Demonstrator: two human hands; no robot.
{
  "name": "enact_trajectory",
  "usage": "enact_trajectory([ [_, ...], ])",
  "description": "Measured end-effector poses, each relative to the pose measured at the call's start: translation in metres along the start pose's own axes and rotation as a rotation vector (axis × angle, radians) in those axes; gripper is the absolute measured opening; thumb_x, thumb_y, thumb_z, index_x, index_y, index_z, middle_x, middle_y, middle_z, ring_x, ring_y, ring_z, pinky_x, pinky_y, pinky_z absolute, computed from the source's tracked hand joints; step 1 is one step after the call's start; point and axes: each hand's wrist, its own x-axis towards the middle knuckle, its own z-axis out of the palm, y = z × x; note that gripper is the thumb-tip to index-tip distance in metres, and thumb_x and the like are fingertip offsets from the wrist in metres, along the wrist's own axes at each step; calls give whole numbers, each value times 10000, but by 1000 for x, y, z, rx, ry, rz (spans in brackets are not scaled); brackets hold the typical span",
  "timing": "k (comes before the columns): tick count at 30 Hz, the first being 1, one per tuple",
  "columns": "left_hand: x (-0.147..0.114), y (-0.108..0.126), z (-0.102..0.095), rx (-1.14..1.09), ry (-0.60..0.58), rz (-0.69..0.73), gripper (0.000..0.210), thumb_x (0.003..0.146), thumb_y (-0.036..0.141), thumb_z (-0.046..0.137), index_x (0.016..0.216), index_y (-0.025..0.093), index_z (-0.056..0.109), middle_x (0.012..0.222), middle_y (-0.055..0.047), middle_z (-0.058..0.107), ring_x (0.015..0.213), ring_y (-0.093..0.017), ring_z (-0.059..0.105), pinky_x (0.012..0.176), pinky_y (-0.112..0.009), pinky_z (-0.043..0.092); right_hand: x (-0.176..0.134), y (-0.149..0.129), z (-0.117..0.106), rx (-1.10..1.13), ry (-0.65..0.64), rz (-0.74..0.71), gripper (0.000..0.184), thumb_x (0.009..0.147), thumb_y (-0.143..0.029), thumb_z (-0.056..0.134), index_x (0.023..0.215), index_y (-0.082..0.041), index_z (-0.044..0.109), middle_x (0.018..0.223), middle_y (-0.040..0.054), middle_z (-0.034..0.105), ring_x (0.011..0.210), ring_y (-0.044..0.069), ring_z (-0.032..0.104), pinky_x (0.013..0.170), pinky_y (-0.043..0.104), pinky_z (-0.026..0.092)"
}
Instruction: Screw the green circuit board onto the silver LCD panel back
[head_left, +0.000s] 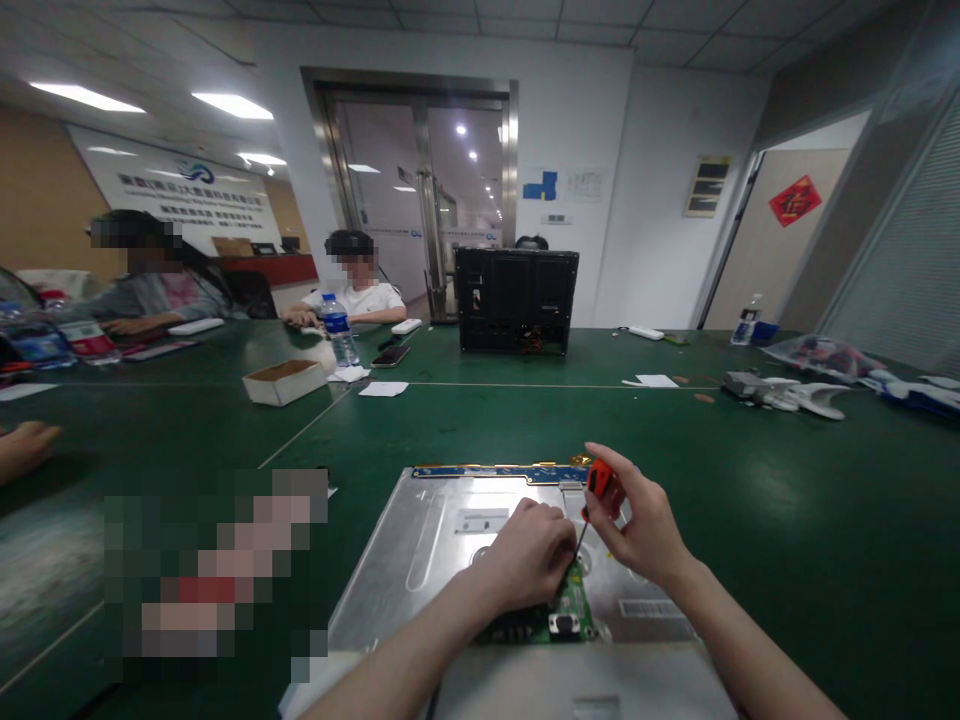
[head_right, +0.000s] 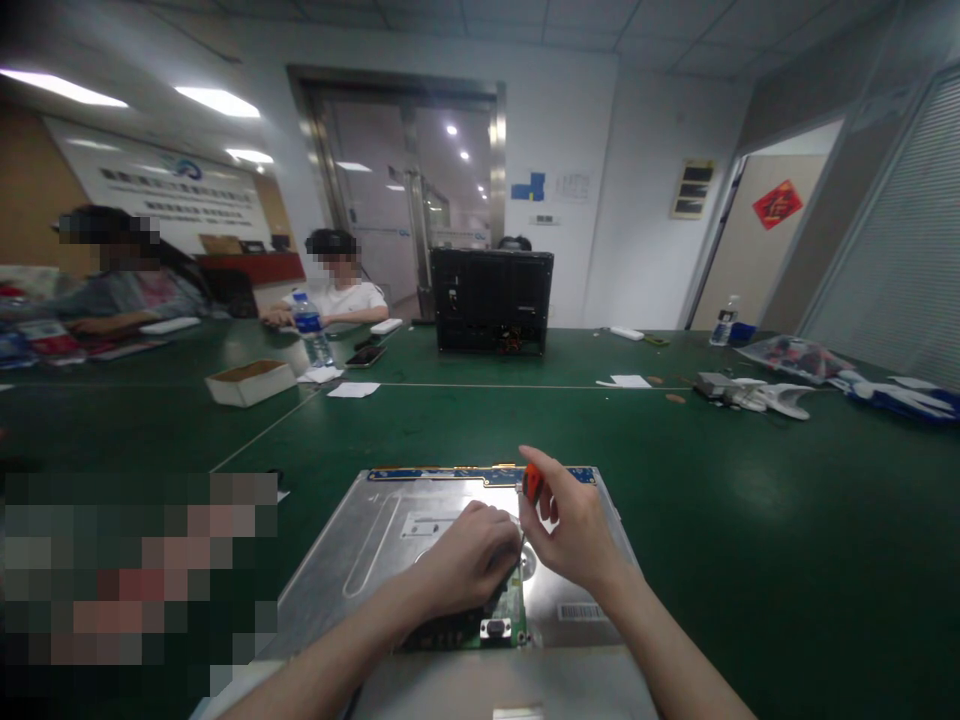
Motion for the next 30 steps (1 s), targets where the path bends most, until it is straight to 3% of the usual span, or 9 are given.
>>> enact_trajectory([
  [6,1,-4,4,-25,8,-5,70,833,124,579,787,176,587,843,-35,668,800,-200,603,730,-310,377,-2,7,3,-63,35,-31,379,914,-240,590,1280,-216,495,618,-71,549,445,95,500,444,193,399],
  [14,1,-2,1,-2,-8,9,72,835,127,582,781,175,584,831,-29,661,803,-197,604,730,-303,378,0,-1,-3,37,-33,-18,539,909,-187,484,1436,-208,373,789,1,661,537,120,570,501,229,479],
  [25,0,-2,3,-31,8,6,60,815,115,596,794,171,598,835,-18,667,815,-186,609,741,-301,380,-1,5,3,-50,40,-27,373,902,-208,579,1267,-215,502,600,-77,525,442,95,502,441,194,412],
  [30,1,-3,3,-27,12,14,69,824,122,587,779,174,586,825,-18,666,799,-186,608,724,-302,374,-1,3,0,-15,-2,-28,427,924,-225,542,1341,-202,453,679,-41,597,491,106,534,477,207,444],
])
